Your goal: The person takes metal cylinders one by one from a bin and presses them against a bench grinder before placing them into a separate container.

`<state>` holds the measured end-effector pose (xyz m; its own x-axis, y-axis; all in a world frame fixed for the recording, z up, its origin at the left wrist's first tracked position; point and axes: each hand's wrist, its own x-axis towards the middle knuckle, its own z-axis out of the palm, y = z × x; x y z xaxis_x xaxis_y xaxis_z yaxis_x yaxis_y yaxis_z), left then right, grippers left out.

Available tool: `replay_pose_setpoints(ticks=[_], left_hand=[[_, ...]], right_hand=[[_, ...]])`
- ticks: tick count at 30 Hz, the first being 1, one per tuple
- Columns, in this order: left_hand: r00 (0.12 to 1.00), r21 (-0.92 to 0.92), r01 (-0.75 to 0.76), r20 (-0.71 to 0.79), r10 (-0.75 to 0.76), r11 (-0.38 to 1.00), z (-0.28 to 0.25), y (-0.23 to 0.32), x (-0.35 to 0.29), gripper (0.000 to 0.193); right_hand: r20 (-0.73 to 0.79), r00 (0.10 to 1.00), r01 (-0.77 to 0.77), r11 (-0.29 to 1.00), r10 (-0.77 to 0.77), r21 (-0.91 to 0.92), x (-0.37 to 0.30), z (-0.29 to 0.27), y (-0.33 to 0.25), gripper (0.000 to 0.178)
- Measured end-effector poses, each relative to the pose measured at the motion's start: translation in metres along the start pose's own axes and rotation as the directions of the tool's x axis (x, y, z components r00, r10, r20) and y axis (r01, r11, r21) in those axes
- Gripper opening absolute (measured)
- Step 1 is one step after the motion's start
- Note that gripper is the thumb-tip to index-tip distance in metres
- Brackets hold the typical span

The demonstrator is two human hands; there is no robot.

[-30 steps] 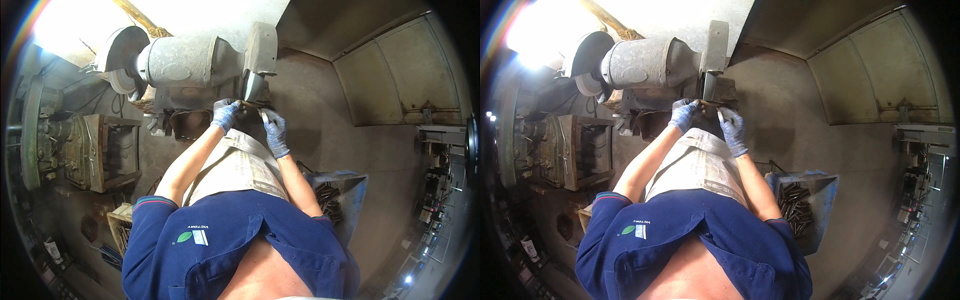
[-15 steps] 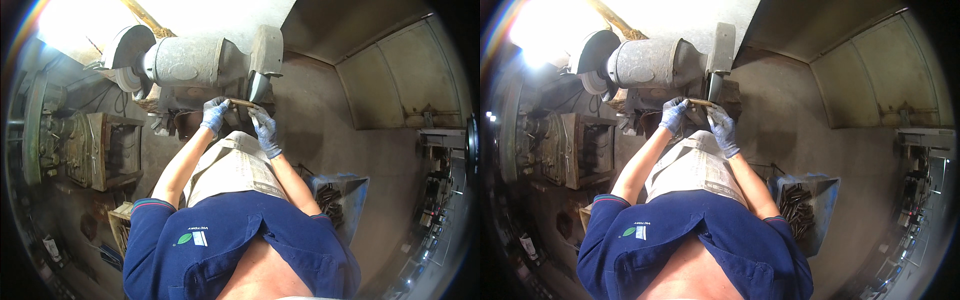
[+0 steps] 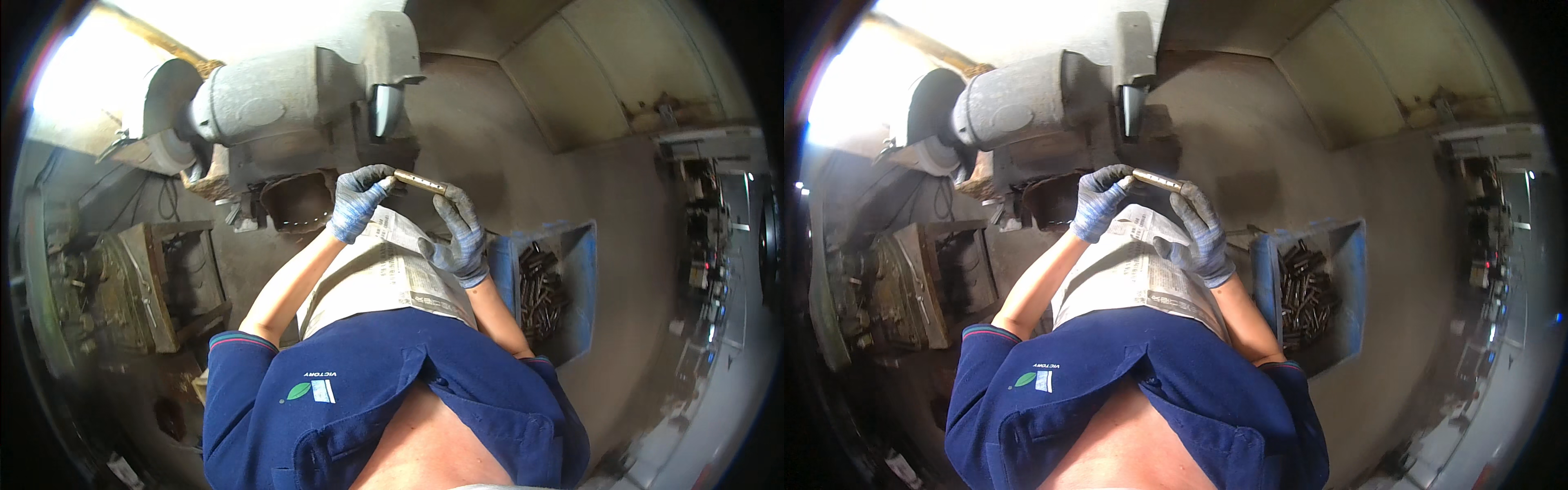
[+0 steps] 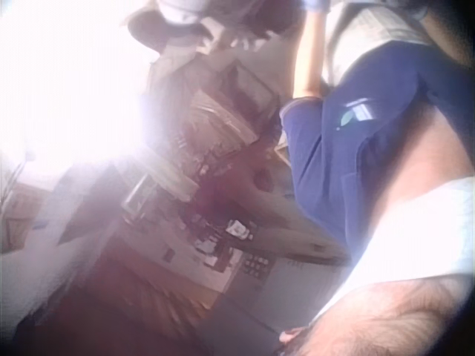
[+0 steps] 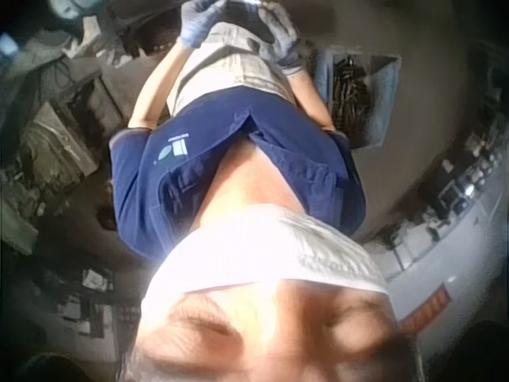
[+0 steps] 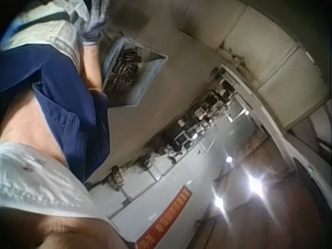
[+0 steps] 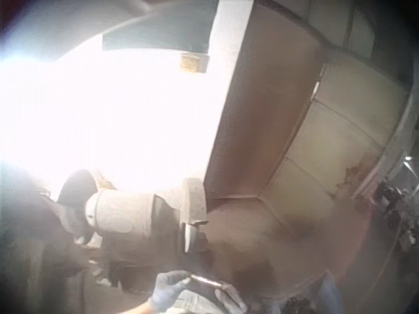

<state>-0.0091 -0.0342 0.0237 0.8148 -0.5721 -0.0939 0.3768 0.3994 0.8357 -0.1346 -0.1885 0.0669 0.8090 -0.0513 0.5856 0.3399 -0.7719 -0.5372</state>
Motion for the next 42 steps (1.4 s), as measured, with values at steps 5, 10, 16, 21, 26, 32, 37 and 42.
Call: replay_pose_setpoints(ticks=[5, 10, 16, 21, 26, 32, 37, 42], left_hand=[[0.983, 0.067, 0.048, 0.175, -0.060, 0.997, 0.033, -0.012, -0.003, 0.017], [0.924, 0.285, 0.071, 0.342, -0.171, 0.956, 0.033, -0.036, 0.001, 0.018], [0.963, 0.191, 0.270, -0.039, -0.267, 0.944, -0.044, -0.057, -0.024, 0.019], [0.934, 0.462, 0.311, -0.313, -0.175, 0.830, -0.086, -0.043, -0.080, 0.017], [0.861, 0.370, 0.267, -0.506, -0.048, 0.890, -0.120, -0.043, -0.128, 0.015], [0.588, 0.377, 0.121, -0.772, 0.240, 0.918, -0.150, -0.004, -0.256, 0.016], [0.051, 0.382, -0.320, -0.907, 0.419, 0.867, -0.170, -0.003, -0.398, 0.011], [-0.351, 0.372, -0.042, -0.875, 0.334, 0.927, -0.242, -0.069, -0.529, 0.015]], right_hand=[[-0.040, 0.999, -0.020, 0.995, 0.017, -0.099, -0.025, -0.036, -0.018, 0.061], [-0.074, 0.981, -0.191, 0.960, 0.179, -0.203, -0.064, -0.086, -0.020, 0.050], [-0.265, 0.847, -0.529, 0.685, 0.461, -0.501, -0.174, -0.167, 0.002, 0.040], [-0.306, 0.783, -0.621, 0.646, 0.541, -0.444, -0.213, -0.154, 0.061, 0.028], [0.019, 0.848, -0.511, 0.808, 0.530, 0.294, -0.135, -0.038, 0.058, 0.019], [0.336, 0.873, -0.475, 0.775, 0.354, 0.416, -0.107, 0.007, 0.074, 0.018], [0.458, 0.773, -0.613, 0.703, 0.439, 0.359, -0.092, 0.015, 0.067, 0.022], [0.560, 0.690, -0.691, 0.647, 0.458, 0.322, -0.077, 0.028, 0.063, 0.028]])
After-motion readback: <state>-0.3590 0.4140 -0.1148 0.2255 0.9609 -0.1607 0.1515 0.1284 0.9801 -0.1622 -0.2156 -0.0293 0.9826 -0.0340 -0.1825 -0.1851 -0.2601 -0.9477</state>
